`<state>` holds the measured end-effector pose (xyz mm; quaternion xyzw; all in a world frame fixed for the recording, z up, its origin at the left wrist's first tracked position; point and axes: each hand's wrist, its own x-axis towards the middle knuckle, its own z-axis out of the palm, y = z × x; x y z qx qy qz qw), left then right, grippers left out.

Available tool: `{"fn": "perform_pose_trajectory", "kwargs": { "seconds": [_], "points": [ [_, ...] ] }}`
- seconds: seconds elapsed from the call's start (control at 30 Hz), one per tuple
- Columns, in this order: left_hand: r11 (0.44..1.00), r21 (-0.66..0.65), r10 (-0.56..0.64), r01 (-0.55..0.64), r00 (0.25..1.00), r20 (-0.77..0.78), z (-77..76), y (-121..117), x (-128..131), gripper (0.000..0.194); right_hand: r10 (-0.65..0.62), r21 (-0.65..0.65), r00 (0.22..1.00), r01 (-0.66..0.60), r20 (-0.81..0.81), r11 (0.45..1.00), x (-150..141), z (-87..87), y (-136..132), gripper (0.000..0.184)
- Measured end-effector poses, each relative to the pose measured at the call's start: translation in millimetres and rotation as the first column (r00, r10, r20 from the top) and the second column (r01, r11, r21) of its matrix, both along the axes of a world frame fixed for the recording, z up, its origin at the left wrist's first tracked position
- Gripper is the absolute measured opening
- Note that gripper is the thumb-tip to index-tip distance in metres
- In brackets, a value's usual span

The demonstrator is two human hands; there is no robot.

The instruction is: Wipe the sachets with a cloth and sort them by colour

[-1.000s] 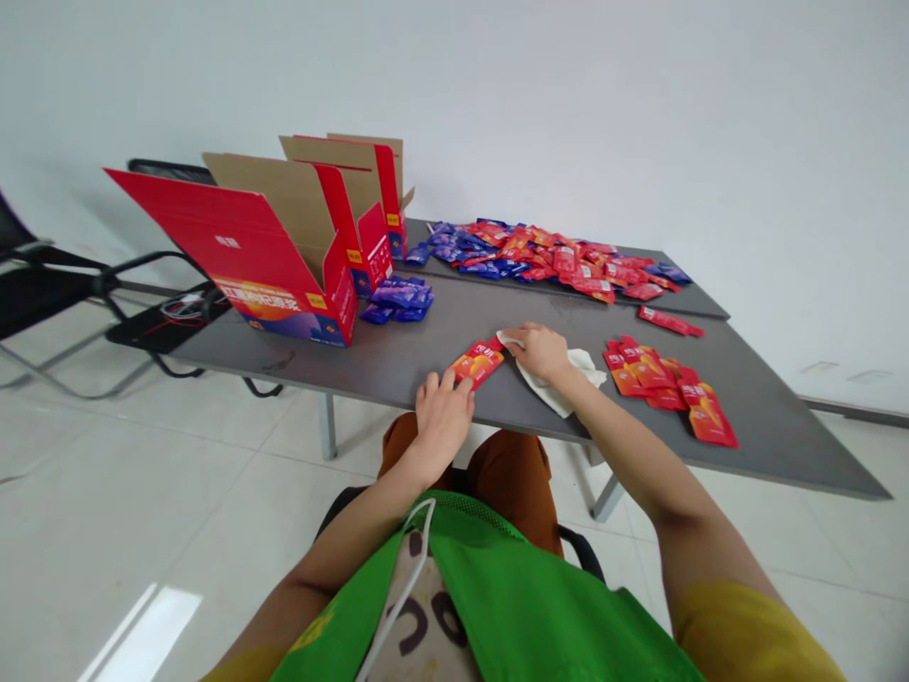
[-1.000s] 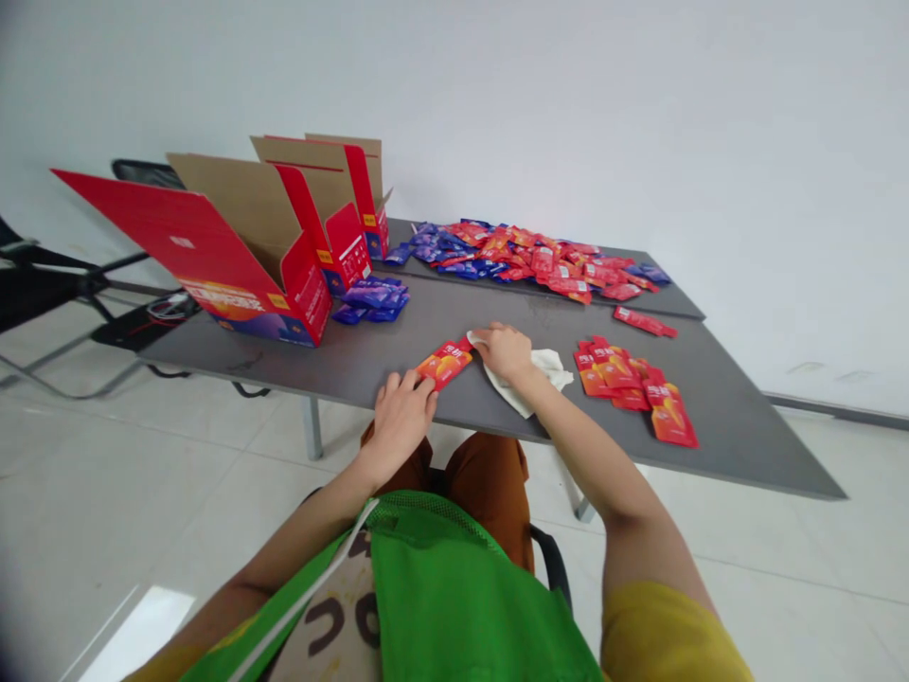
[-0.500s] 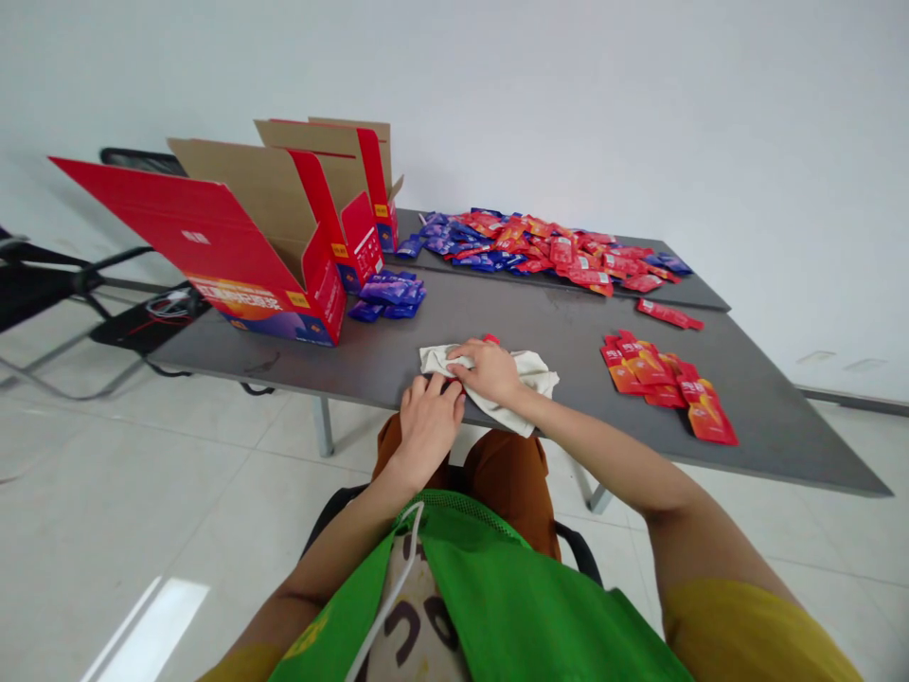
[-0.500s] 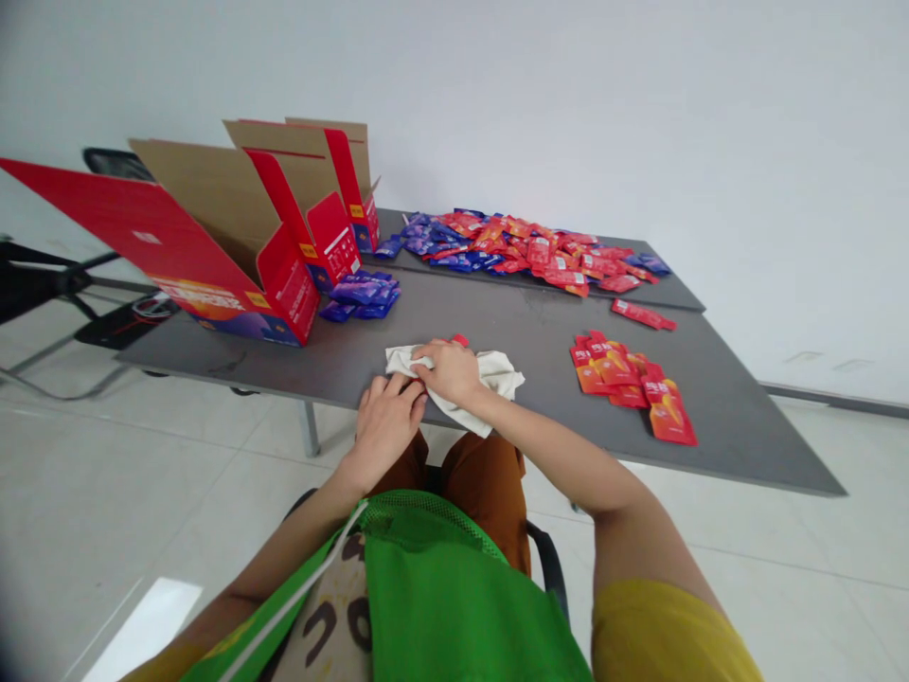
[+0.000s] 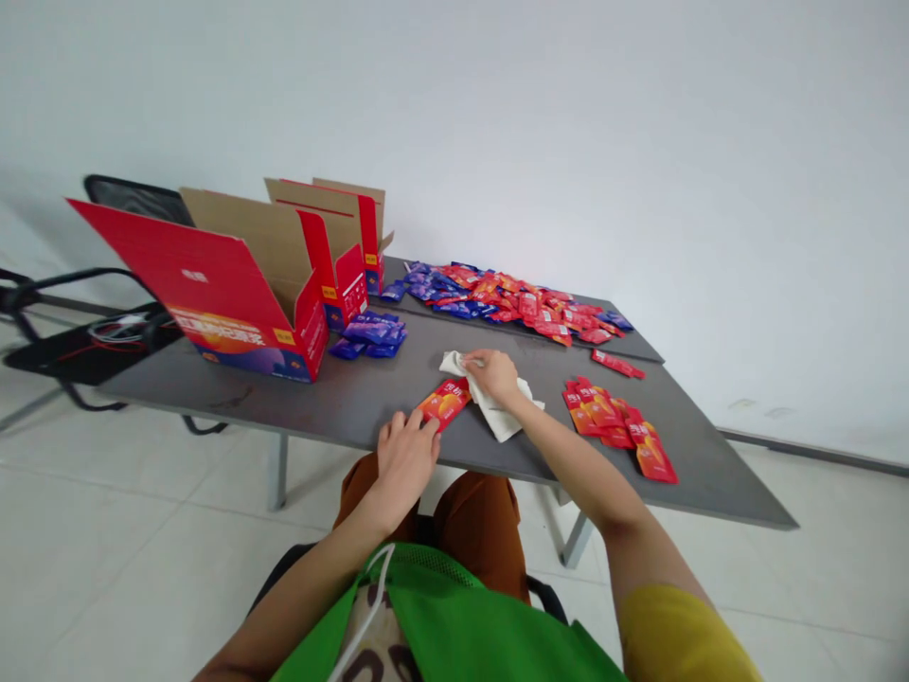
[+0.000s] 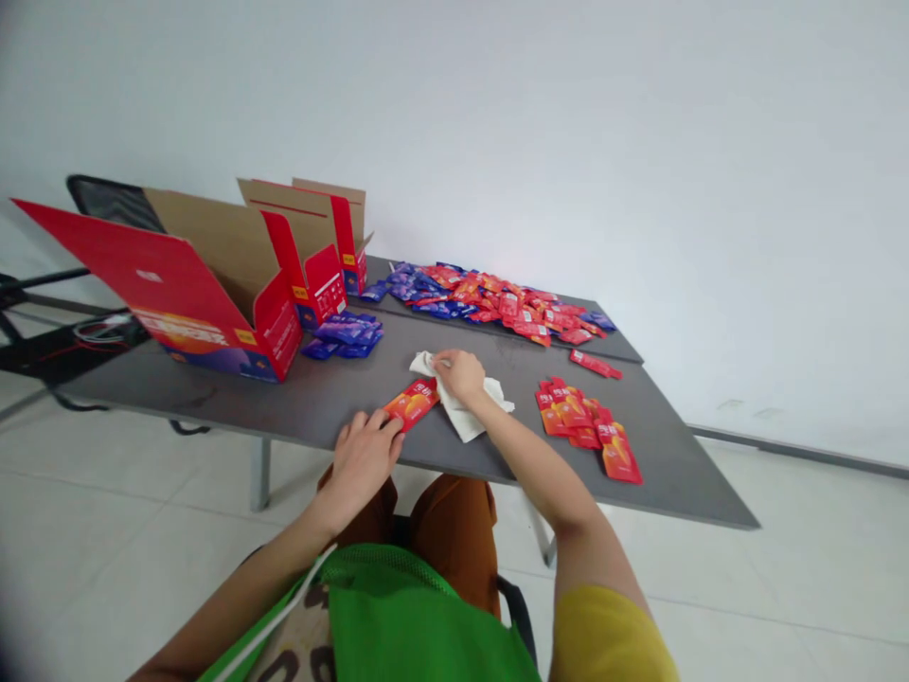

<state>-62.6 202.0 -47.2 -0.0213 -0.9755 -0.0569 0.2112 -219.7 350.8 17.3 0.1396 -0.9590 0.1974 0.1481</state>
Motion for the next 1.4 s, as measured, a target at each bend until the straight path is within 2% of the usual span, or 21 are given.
{"fn": "perform_pose_trajectory", "kwargs": {
  "seconds": [0.1,0.2,0.27,0.3,0.37,0.47,0.53,0.63,0.73,0.83,0.93,1.03,1.1,1.17,1.23,1.3,1.4],
  "points": [
    [1.000,-0.007,-0.023,0.023,1.000,-0.019,-1.4,-3,-1,0.027,0.201,-0.010,0.975,-0.203,-0.098,0.979,27,-14.6,-7,0.026],
    [0.999,-0.013,-0.051,0.051,0.999,-0.015,-0.7,-8,0,0.027,0.461,0.042,0.883,-0.459,-0.090,0.887,46,-33.8,-19,0.022],
    [0.998,-0.019,-0.052,0.052,0.999,-0.005,0.5,-9,1,0.027,0.547,0.055,0.833,-0.544,-0.084,0.837,48,-39.6,-24,0.020],
    [0.999,-0.022,-0.048,0.048,0.999,0.001,0.9,-9,2,0.028,0.550,0.050,0.831,-0.548,-0.085,0.835,46,-39.5,-24,0.020],
    [0.999,-0.025,-0.039,0.039,0.999,0.018,0.9,-7,4,0.030,0.483,0.015,0.872,-0.483,-0.082,0.875,33,-35.4,-20,0.022],
    [0.999,-0.035,-0.004,0.006,0.999,0.049,0.1,1,6,0.033,0.208,-0.093,0.977,-0.210,-0.038,0.973,1,-29.2,-3,0.025],
    [0.999,-0.049,0.022,-0.018,0.997,0.075,1.8,6,5,0.034,0.075,-0.184,0.995,-0.061,0.071,0.981,-18,-29.8,11,0.029],
    [0.999,-0.040,0.024,-0.020,0.994,0.103,11.3,9,-4,0.031,0.008,-0.192,0.994,0.013,0.110,0.981,-28,-34.9,28,0.033],
    [0.998,0.012,0.058,-0.060,0.989,0.138,25.9,5,-22,0.043,0.038,-0.095,0.999,-0.038,0.000,0.995,-11,-42.1,34,0.030],
    [0.999,-0.007,0.044,-0.044,0.978,0.205,34.4,3,-37,0.043,0.198,0.092,0.954,-0.181,-0.224,0.979,17,-49.6,34,0.025],
    [0.994,-0.113,0.021,-0.002,0.986,0.165,29.8,5,-44,0.033,0.338,0.188,0.902,-0.295,-0.269,0.937,38,-53.1,35,0.023],
    [0.979,-0.193,-0.052,0.070,0.994,0.097,19.1,1,-46,0.030,0.397,0.209,0.882,-0.350,-0.254,0.913,43,-52.1,37,0.020],
    [0.968,-0.219,-0.100,0.119,0.990,0.094,15.1,-8,-49,0.028,0.430,0.229,0.868,-0.379,-0.248,0.897,41,-51.1,37,0.019],
    [0.971,-0.213,-0.092,0.111,0.991,0.099,16.8,-24,-53,0.028,0.472,0.257,0.850,-0.414,-0.233,0.873,38,-50.8,37,0.019],
    [0.987,-0.155,-0.027,0.042,0.995,0.097,25.0,-42,-58,0.029,0.501,0.277,0.839,-0.440,-0.214,0.855,37,-51.0,36,0.020],
    [0.999,-0.032,0.044,-0.041,0.996,0.079,40.0,-59,-67,0.034,0.518,0.287,0.835,-0.458,-0.187,0.841,36,-50.6,34,0.022],
    [0.965,0.261,-0.022,-0.001,0.996,0.086,74.3,-68,-88,0.047,0.531,0.276,0.837,-0.483,-0.134,0.831,35,-47.3,25,0.023]
  ]
}}
